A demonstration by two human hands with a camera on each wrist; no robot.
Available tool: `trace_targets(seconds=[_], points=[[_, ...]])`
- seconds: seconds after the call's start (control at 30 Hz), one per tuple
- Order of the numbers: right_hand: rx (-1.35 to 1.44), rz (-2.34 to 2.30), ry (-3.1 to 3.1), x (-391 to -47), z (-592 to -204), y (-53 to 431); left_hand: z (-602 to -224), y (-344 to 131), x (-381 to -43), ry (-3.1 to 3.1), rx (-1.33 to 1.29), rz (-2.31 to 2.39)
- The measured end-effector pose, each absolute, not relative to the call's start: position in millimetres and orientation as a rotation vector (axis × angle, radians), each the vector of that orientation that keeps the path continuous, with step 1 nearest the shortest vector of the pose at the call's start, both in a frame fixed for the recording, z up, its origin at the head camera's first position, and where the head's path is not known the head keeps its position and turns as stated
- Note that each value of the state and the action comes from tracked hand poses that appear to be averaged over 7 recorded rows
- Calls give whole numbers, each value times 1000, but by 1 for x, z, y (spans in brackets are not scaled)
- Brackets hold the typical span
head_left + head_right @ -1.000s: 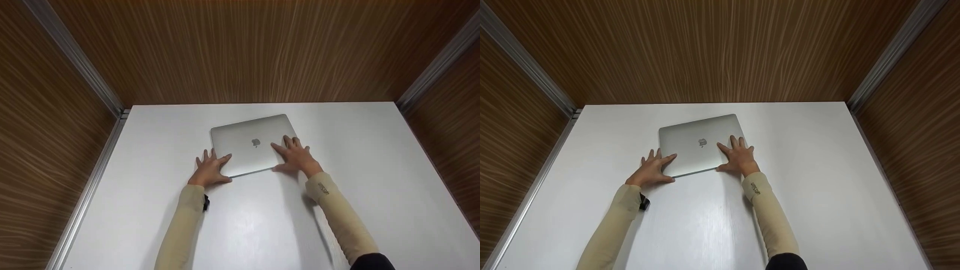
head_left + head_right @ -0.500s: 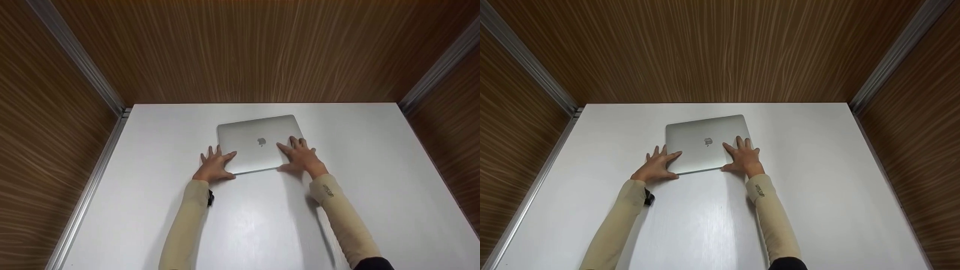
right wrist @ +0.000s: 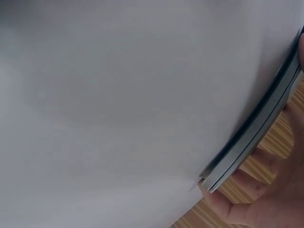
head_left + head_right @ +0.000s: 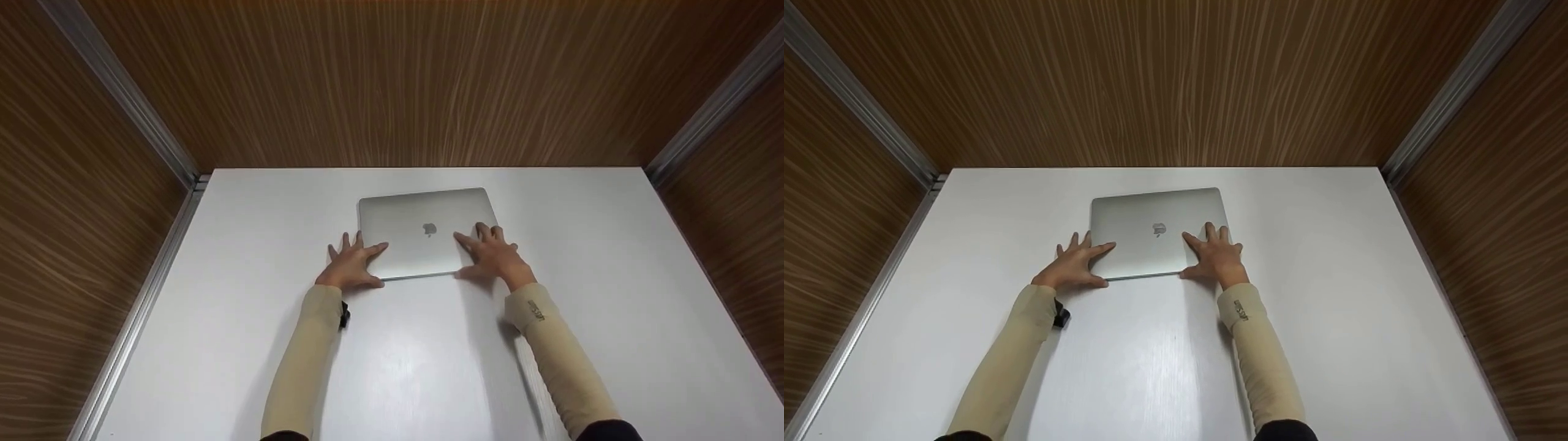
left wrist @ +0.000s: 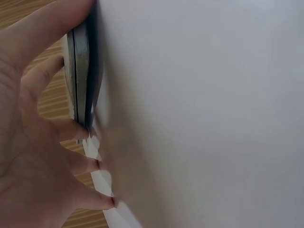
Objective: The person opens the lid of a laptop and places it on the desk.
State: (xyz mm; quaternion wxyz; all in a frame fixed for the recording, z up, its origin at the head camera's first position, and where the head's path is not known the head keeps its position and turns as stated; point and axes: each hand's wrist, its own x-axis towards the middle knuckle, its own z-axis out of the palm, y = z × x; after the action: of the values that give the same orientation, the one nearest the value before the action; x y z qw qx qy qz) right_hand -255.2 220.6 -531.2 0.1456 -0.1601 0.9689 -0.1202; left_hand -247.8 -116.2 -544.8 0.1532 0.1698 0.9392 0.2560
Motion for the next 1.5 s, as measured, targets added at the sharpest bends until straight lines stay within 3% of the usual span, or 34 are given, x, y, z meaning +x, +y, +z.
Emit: trace_targets(seconds=[1.5], points=[[-256,-394,2736,-256,-526,217,-543,-104,-248,2693,402,674]])
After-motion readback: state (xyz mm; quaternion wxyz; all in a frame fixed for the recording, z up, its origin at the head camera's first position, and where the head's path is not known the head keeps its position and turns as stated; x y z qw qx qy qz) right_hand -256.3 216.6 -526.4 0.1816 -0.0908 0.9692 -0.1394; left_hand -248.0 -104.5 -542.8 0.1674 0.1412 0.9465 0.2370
